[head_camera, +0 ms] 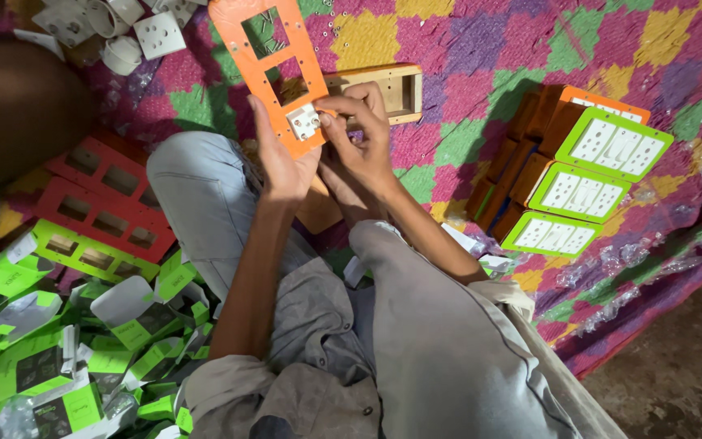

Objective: The person assembles electrical socket units by inserting white socket modules into colored plastic frames and securing them with screws. The person handles green and orange frames, places modules into the frame slots, and tightens screws to fix the modules in place.

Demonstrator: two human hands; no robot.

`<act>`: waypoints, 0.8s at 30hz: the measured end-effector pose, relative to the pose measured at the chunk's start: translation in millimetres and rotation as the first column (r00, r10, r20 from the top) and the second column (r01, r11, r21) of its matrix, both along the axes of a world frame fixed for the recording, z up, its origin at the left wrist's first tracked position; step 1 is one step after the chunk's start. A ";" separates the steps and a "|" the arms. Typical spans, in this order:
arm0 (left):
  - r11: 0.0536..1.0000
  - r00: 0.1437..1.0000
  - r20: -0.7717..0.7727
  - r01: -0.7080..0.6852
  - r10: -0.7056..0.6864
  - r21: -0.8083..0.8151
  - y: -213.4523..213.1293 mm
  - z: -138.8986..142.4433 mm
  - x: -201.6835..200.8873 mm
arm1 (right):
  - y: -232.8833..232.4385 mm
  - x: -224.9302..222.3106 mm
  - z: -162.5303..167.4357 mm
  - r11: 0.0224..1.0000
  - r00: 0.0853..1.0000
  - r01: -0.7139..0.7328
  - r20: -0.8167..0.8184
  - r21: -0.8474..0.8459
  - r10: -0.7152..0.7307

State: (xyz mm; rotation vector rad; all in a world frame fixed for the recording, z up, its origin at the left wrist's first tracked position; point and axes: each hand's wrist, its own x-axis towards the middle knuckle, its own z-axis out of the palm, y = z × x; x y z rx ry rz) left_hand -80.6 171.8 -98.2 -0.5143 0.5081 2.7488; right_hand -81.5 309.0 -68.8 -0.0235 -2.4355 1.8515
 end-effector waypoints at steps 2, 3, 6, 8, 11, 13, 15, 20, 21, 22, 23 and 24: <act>0.999 0.997 0.069 -0.017 0.015 0.034 0.0 -0.3 -1.0 | -1.0 0.4 -2.5 0.999 1.000 -0.003 0.025 -0.033 0.004; 0.998 0.995 0.102 -0.025 0.020 0.049 -0.5 -1.0 -1.9 | -0.5 -0.2 -4.2 0.998 0.999 -0.013 0.035 -0.056 0.015; 0.990 0.992 0.126 -0.032 0.015 0.134 -1.1 -2.4 -2.1 | 5.5 -3.5 -9.4 0.995 0.998 -0.038 0.052 -0.095 0.043; 0.990 0.989 0.148 -0.037 0.017 0.137 -2.2 -2.5 -2.1 | 9.1 -7.0 -12.7 0.994 0.997 -0.057 0.041 -0.096 0.062; 0.994 0.985 0.172 -0.039 0.020 0.107 -3.5 -2.2 -2.6 | 10.7 -9.0 -14.0 0.990 0.997 -0.073 0.021 -0.117 0.076; 0.994 0.984 0.178 -0.043 0.025 0.098 -4.2 -1.9 -3.0 | 8.6 -8.6 -12.7 0.990 0.997 -0.057 0.043 -0.131 0.063; 0.992 0.984 0.178 -0.051 0.030 0.116 -4.5 -1.9 -3.8 | 5.3 -7.8 -10.0 0.993 0.998 -0.035 0.051 -0.117 0.041; 0.995 0.994 0.099 -0.050 0.041 0.090 -3.8 0.1 -5.5 | 0.4 -6.7 -1.7 0.993 0.997 0.018 0.072 -0.119 -0.010; 0.998 0.995 0.096 -0.036 0.031 0.050 -3.9 1.0 -5.6 | 0.4 -7.2 -0.4 0.993 0.998 0.014 0.059 -0.114 -0.008; 0.998 0.994 0.103 -0.030 0.024 0.052 -4.2 2.1 -5.5 | 0.5 -7.5 0.7 0.994 0.999 0.011 0.046 -0.110 -0.005; 0.998 0.994 0.109 -0.024 0.018 0.054 -4.0 3.2 -5.5 | 1.0 -7.6 1.7 0.994 0.999 0.007 0.033 -0.107 -0.003; 0.998 0.993 0.116 -0.018 0.011 0.057 -4.0 4.0 -5.6 | 1.2 -7.8 2.5 0.995 0.999 0.005 0.037 -0.099 -0.001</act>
